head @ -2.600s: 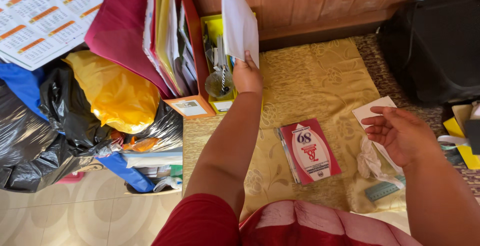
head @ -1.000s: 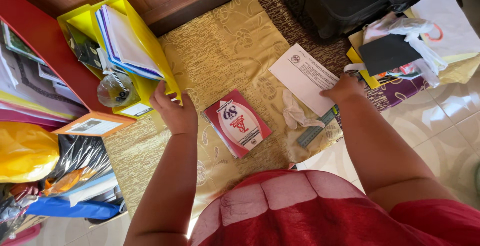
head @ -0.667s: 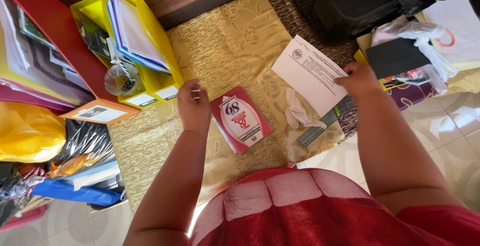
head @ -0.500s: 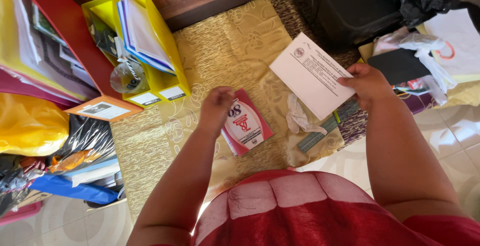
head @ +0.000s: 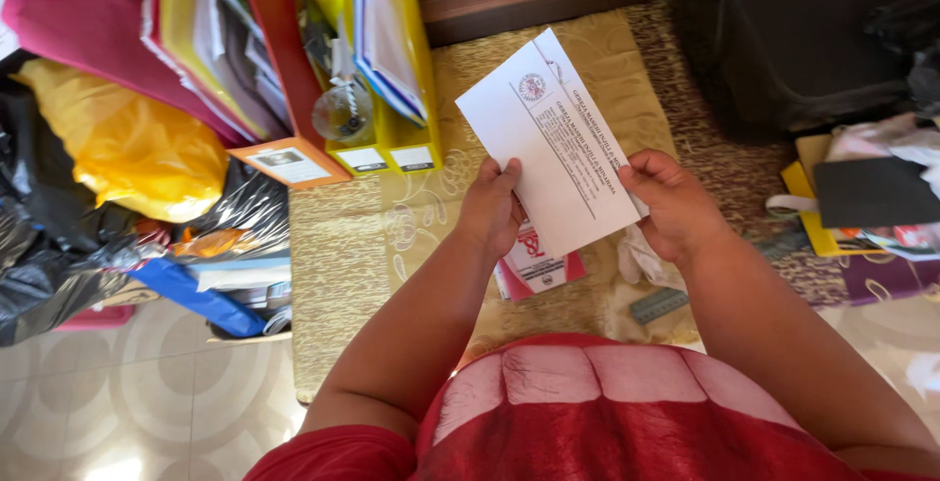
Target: The person organizes various stationery items on a table, including folders, notebooks, and small books. They pick up items from the floor and table, sort them into yellow and orange file holders, and arrange them neatly.
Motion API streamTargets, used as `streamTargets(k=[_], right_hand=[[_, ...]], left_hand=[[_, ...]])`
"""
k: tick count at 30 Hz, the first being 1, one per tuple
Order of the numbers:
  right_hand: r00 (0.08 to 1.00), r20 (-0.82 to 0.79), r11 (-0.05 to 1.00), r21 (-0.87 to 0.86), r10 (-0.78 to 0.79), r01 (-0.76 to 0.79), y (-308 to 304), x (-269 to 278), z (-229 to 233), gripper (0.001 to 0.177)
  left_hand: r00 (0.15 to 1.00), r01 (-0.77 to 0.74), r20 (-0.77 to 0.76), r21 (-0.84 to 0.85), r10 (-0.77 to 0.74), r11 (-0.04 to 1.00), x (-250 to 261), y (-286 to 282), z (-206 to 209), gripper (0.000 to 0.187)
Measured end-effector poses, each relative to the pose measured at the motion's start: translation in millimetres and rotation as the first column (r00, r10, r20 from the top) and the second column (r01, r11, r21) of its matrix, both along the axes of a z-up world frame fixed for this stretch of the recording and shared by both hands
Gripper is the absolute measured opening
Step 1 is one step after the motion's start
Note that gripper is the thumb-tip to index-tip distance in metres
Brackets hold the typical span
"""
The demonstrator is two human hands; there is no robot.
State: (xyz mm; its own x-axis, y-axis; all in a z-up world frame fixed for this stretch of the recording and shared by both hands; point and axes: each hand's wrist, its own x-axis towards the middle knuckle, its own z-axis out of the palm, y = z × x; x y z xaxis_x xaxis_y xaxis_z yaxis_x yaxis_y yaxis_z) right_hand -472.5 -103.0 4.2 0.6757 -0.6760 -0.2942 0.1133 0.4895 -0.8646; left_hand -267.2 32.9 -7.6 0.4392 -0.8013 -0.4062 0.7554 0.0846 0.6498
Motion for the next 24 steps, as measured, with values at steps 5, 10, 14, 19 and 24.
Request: streamTargets(k=[5,10,14,19,24], right_hand=[[0.996,-0.008,0.996,0.011,0.088,-0.088,10,22,12,0.008],[0.984,-0.053,0.974,-0.145,0.168,-0.174,31,46,26,0.009],[0.974,-0.062,0.933,-0.28,0.217,-0.226,53,56,45,0.016],[0.95,-0.223,0.818,-0.487,0.22,-0.304,71,62,71,0.029],[0.973,-0.215,0.71,-0.672,0.083,-0.21,99,62,96,0.04]], left_hand=[[0.958,-0.066,-0.287,-0.256,-0.011,0.965,21,24,-1,0.039],[0.933,-0.15,-0.36,-0.397,-0.003,0.906,28,20,15,0.05],[0.93,-0.174,-0.366,-0.504,-0.027,0.846,31,7,41,0.051],[0.927,-0.213,-0.375,-0.537,-0.005,0.816,37,0,58,0.053],[0.932,-0.224,-0.362,-0.506,0.03,0.833,41,-1,60,0.055]])
